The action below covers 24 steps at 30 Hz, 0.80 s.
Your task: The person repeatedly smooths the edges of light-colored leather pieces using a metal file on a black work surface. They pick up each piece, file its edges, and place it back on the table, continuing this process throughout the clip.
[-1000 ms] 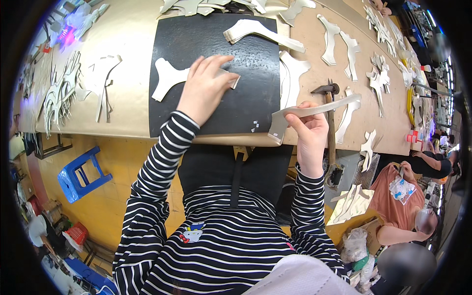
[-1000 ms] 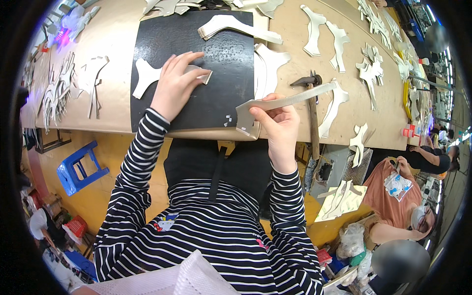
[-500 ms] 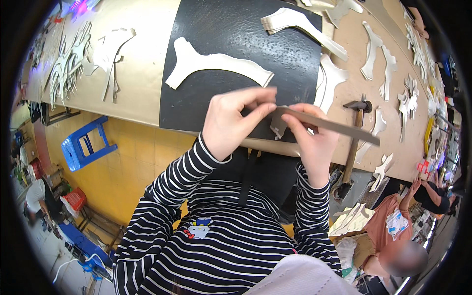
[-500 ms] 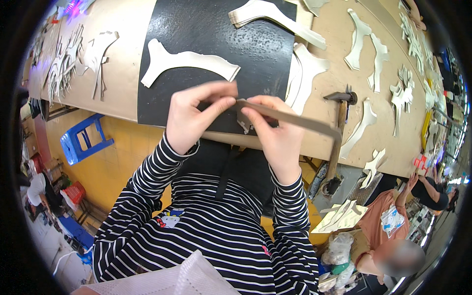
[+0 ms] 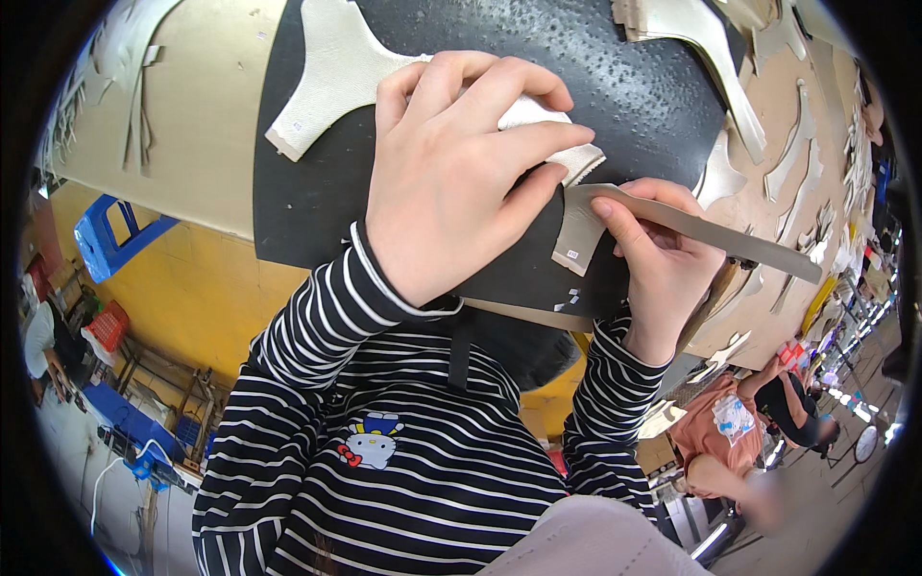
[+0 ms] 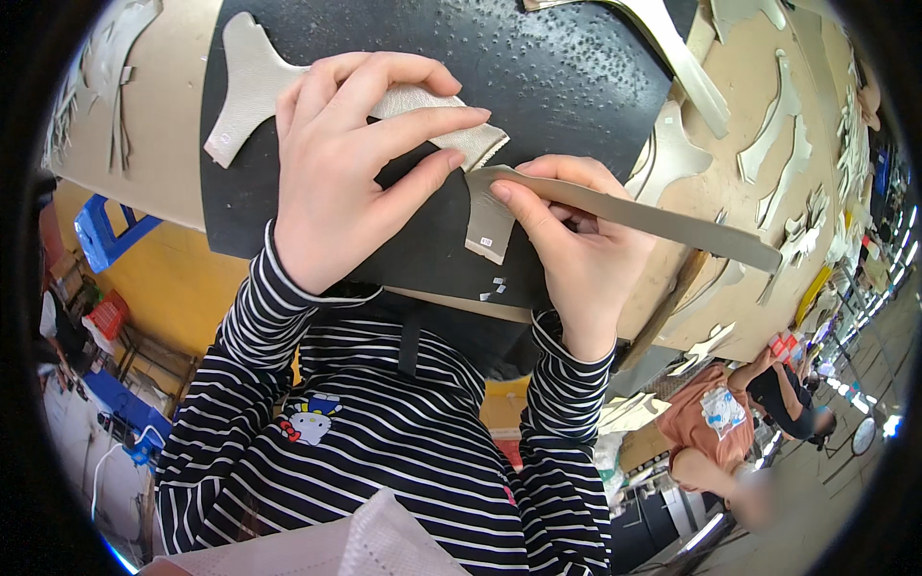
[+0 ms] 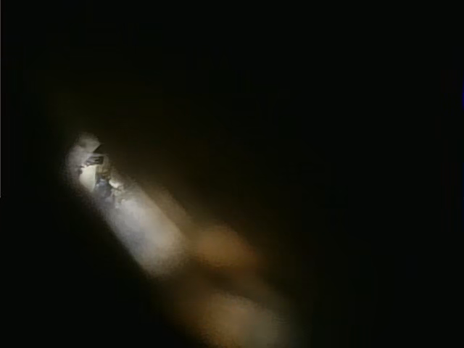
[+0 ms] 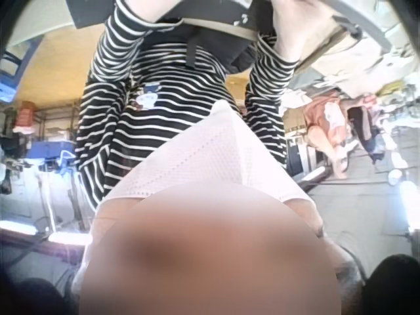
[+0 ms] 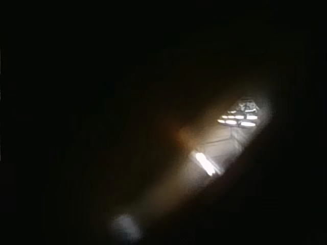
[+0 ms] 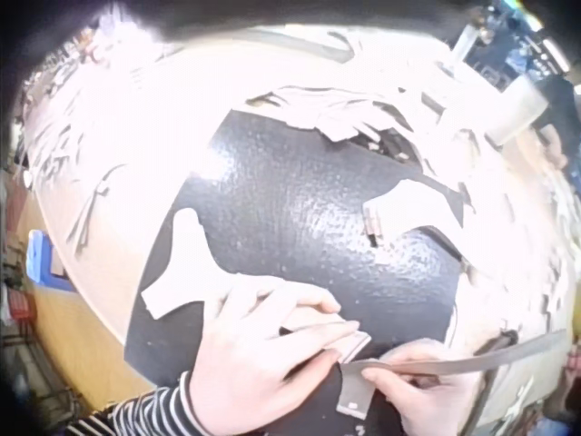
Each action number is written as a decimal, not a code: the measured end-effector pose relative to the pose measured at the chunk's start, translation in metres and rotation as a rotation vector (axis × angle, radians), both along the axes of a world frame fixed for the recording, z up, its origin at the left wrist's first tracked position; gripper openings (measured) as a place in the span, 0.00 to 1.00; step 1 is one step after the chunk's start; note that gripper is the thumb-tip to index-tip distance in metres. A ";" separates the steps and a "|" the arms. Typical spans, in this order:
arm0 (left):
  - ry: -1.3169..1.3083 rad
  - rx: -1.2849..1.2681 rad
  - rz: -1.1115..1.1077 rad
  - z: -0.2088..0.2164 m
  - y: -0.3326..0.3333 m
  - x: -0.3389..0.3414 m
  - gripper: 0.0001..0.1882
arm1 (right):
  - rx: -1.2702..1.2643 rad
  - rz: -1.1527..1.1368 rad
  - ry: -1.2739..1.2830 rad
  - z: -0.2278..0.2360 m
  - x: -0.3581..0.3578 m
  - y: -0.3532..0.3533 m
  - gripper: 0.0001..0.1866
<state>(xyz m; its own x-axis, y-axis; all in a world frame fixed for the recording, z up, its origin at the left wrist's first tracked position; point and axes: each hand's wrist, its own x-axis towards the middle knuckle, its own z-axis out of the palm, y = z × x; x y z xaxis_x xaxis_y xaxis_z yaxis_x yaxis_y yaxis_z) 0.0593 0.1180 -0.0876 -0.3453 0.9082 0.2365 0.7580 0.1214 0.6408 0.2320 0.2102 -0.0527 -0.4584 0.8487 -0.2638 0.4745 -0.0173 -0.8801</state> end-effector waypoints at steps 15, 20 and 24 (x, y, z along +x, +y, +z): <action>-0.026 -0.061 -0.003 0.005 0.001 -0.001 0.16 | -0.046 -0.042 0.034 -0.004 -0.003 0.002 0.11; -0.020 -0.055 -0.001 0.004 0.001 -0.001 0.16 | -0.065 -0.056 0.016 -0.001 -0.005 0.002 0.11; -0.012 -0.048 -0.002 0.004 0.001 -0.001 0.17 | -0.068 -0.056 0.010 -0.002 -0.005 0.002 0.11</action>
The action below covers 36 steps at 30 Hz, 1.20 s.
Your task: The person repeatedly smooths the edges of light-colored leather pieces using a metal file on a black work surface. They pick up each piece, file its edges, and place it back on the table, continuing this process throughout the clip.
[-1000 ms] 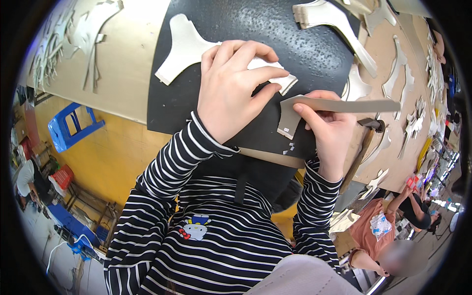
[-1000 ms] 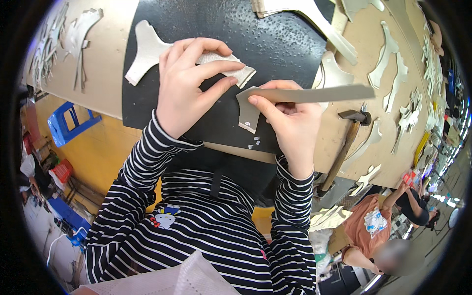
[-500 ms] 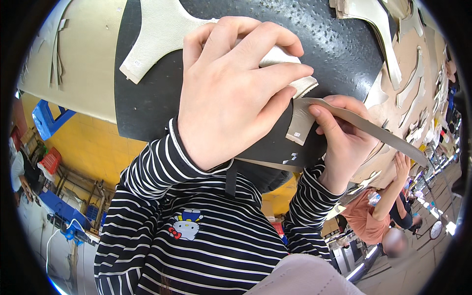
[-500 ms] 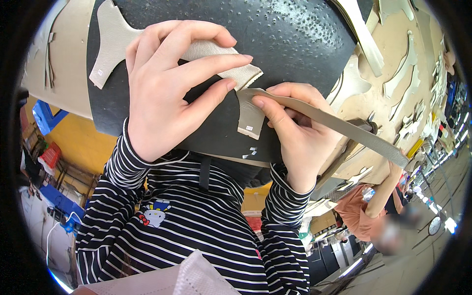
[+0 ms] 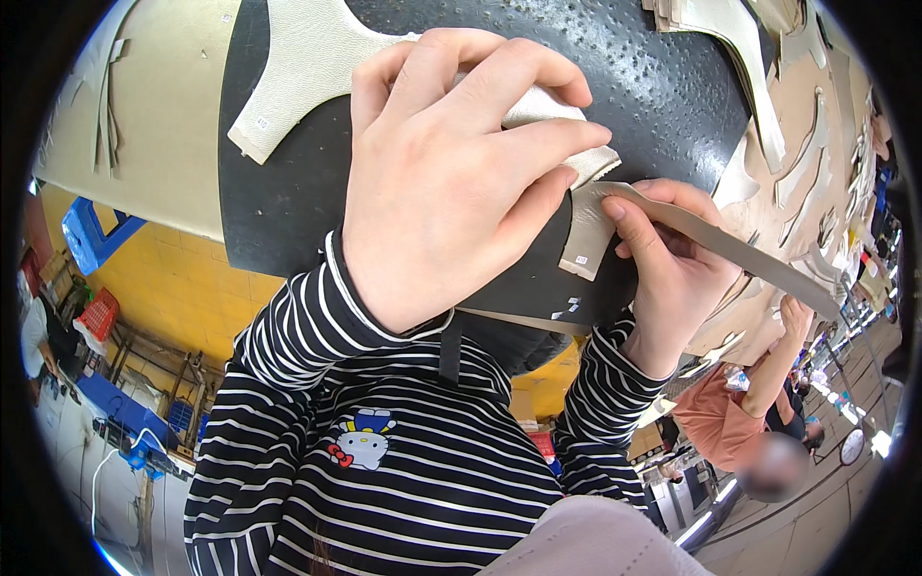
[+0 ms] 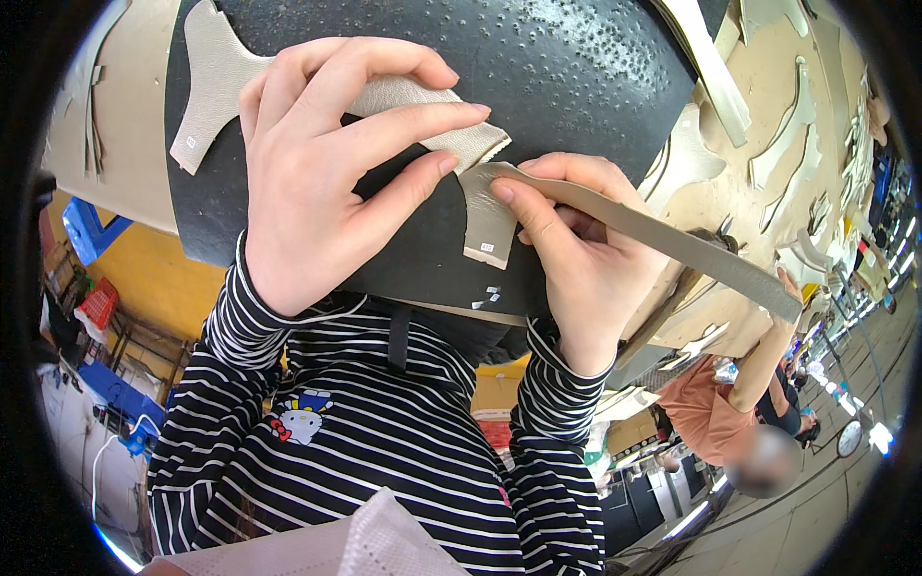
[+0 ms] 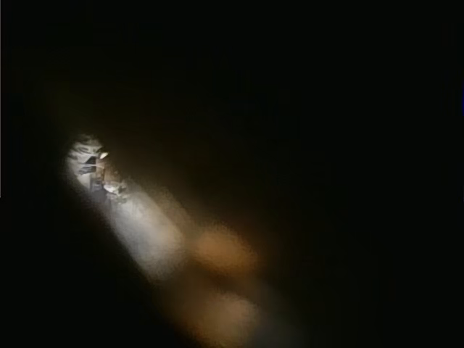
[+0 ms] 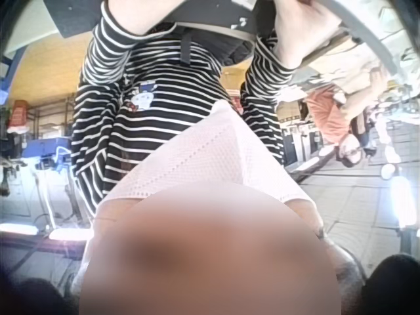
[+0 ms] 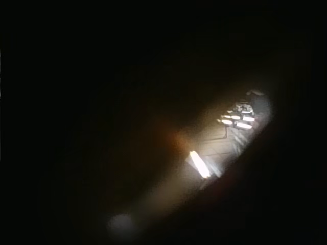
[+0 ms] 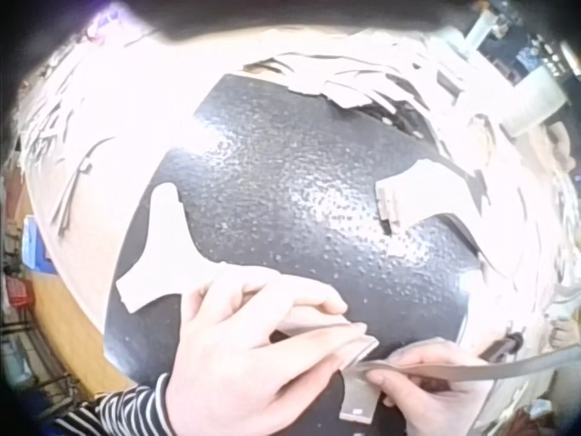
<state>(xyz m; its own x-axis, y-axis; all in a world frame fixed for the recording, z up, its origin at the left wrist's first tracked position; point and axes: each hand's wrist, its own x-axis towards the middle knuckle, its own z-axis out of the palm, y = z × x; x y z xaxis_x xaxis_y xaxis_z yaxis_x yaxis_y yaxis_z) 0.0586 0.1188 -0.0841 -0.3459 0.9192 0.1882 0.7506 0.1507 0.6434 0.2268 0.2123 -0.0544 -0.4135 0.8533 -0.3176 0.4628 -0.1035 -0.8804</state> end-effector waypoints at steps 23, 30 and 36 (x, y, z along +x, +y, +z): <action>-0.032 -0.049 -0.045 0.007 -0.001 -0.002 0.21 | 0.086 0.032 -0.029 -0.004 0.000 0.001 0.12; -0.030 -0.062 -0.055 0.009 -0.001 -0.002 0.21 | 0.031 0.044 -0.031 -0.001 0.000 0.001 0.10; -0.008 -0.053 -0.055 0.007 -0.001 -0.002 0.21 | 0.044 0.058 -0.044 -0.002 0.000 0.001 0.09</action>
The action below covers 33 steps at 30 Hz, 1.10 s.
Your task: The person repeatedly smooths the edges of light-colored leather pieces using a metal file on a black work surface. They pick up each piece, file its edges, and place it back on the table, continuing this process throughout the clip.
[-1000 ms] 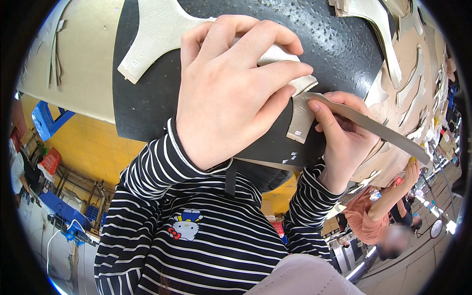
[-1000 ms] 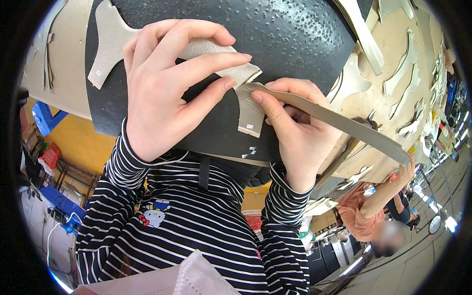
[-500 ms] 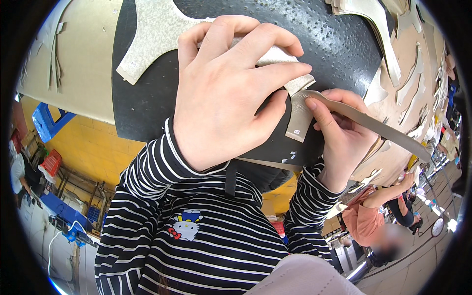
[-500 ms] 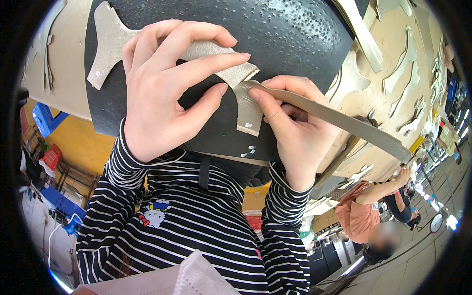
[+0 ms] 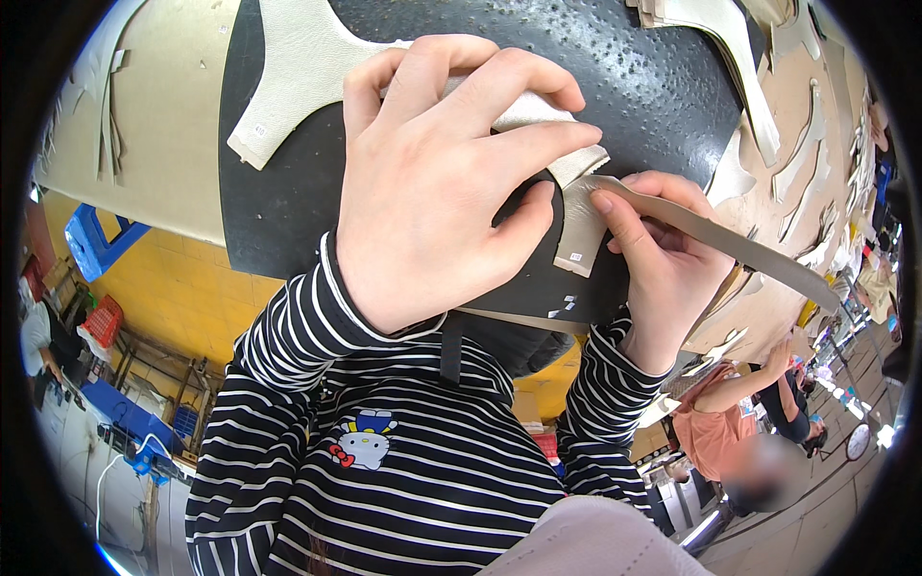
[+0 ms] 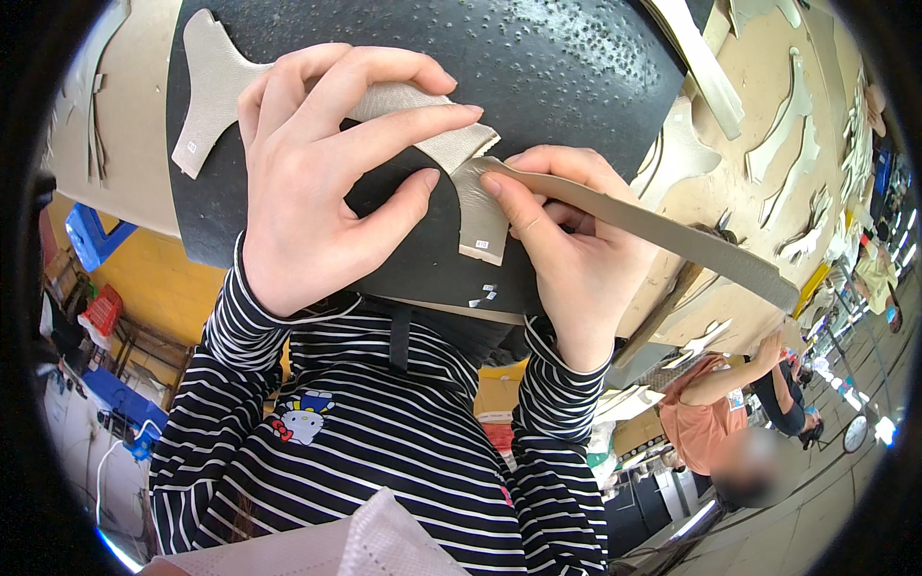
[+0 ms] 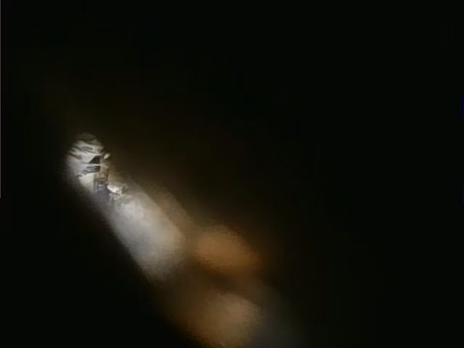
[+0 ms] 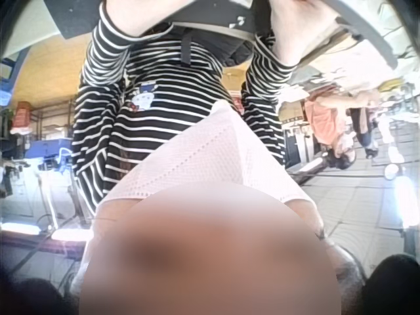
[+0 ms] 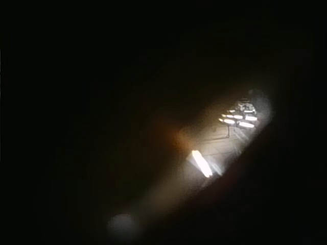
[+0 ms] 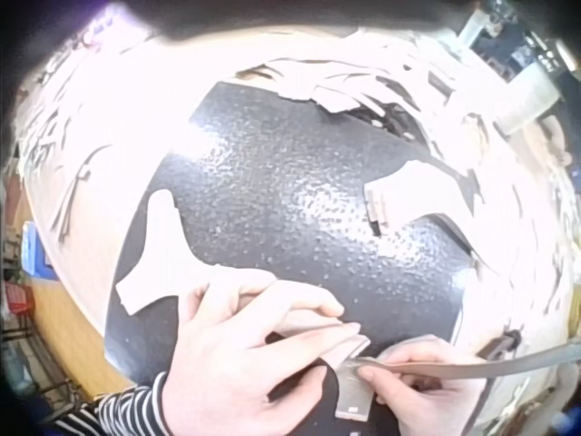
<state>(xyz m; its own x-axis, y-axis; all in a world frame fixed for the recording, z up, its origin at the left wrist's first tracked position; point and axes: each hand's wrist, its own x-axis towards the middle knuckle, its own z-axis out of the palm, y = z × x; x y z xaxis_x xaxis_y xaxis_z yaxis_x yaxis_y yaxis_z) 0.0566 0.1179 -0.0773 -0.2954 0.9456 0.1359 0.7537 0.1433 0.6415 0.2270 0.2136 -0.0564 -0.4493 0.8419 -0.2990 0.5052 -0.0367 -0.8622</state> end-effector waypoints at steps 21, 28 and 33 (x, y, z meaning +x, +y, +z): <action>-0.017 -0.010 0.052 0.001 0.004 0.003 0.18 | 0.003 0.001 0.041 -0.002 0.001 -0.001 0.10; -0.061 -0.050 0.069 0.004 0.007 0.004 0.18 | 0.047 0.030 0.081 -0.002 -0.001 0.003 0.10; -0.066 -0.066 0.073 0.006 0.007 0.004 0.18 | 0.039 0.016 0.056 -0.001 -0.003 0.002 0.10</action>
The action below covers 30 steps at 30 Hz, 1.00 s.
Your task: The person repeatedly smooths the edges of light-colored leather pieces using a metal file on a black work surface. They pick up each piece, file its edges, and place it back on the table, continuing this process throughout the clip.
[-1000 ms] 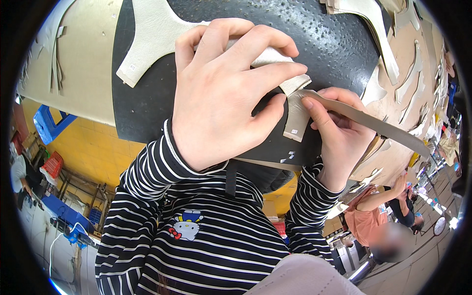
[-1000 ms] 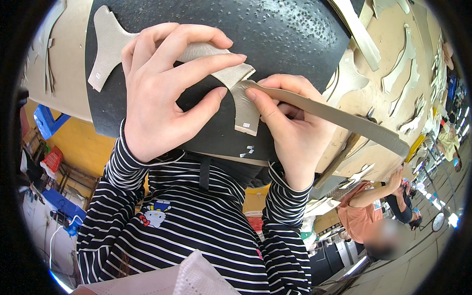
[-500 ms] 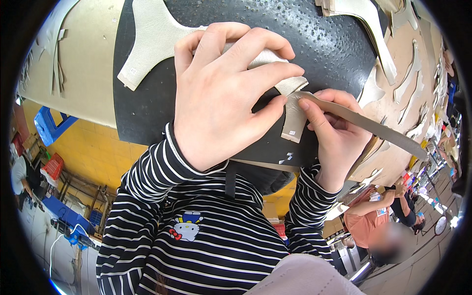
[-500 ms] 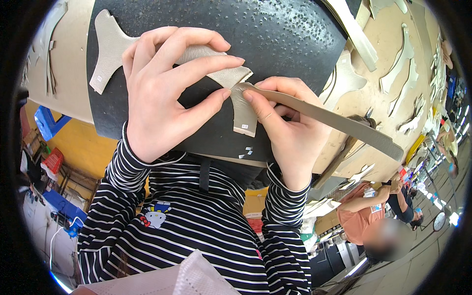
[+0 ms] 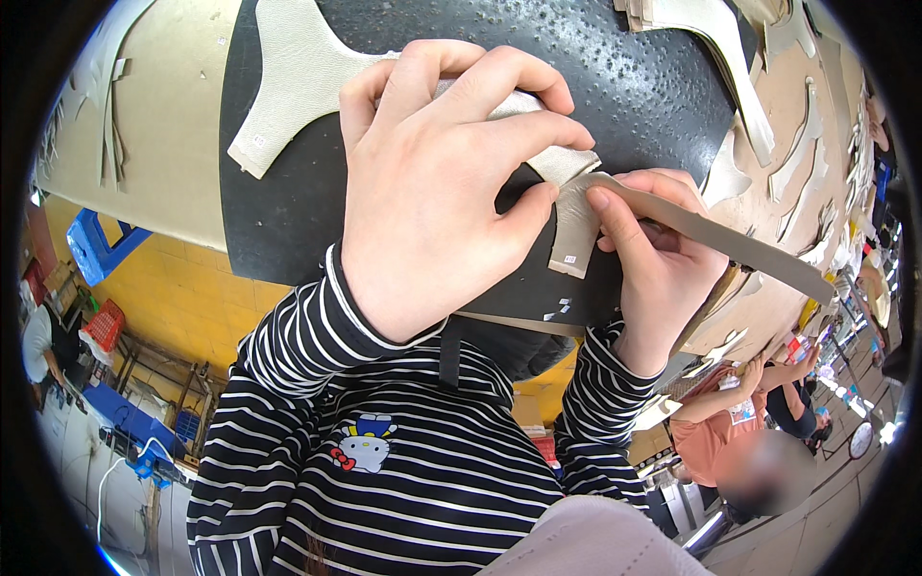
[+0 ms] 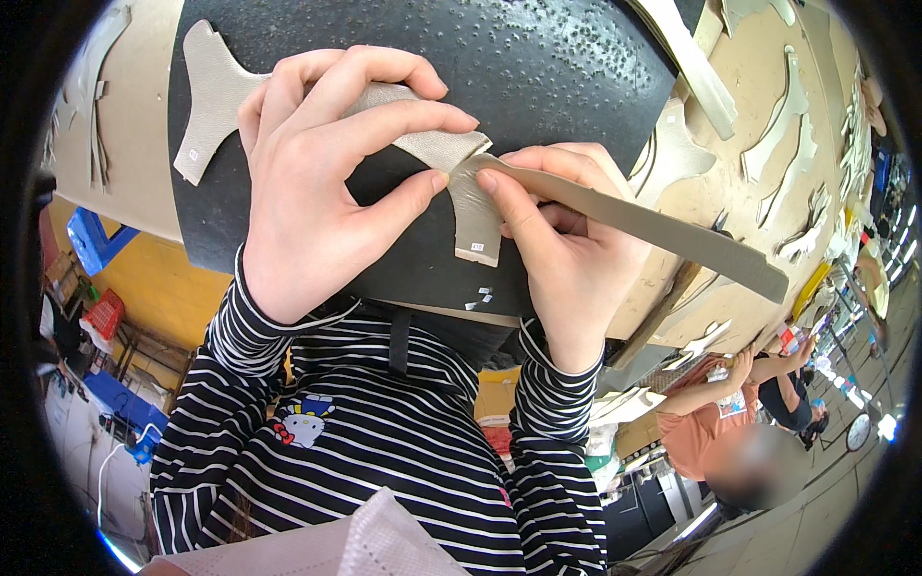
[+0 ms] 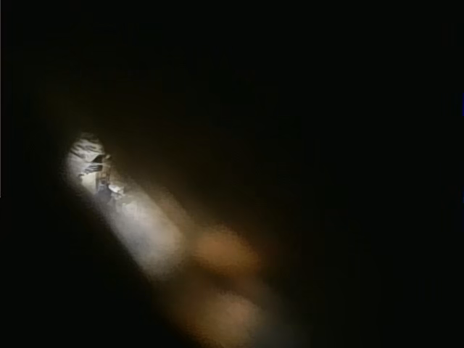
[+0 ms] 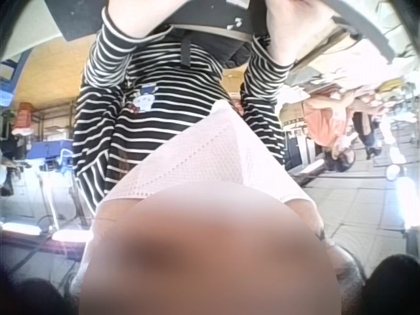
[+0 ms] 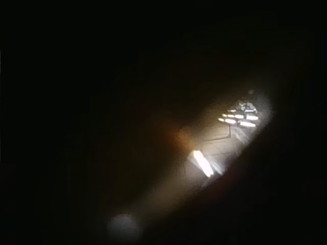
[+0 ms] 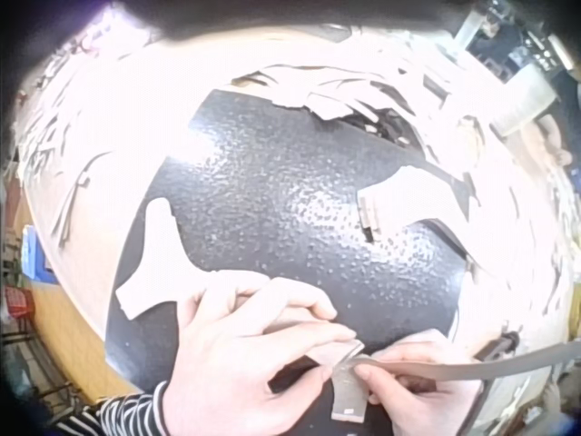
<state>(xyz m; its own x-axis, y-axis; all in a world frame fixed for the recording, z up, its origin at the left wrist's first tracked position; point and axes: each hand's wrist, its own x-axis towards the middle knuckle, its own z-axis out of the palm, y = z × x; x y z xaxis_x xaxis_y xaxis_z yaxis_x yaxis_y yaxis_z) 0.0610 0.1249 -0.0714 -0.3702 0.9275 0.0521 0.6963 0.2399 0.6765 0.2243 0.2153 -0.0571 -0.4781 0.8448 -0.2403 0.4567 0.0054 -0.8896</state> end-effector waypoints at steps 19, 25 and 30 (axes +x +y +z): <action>-0.009 -0.007 -0.026 0.001 -0.001 -0.003 0.18 | 0.026 -0.051 -0.017 -0.001 -0.005 -0.003 0.08; -0.025 -0.003 -0.015 0.001 -0.001 -0.002 0.18 | 0.020 -0.064 -0.018 0.000 -0.006 -0.004 0.08; -0.020 -0.006 0.014 0.001 0.002 0.001 0.17 | 0.024 -0.063 -0.025 -0.001 -0.006 -0.004 0.08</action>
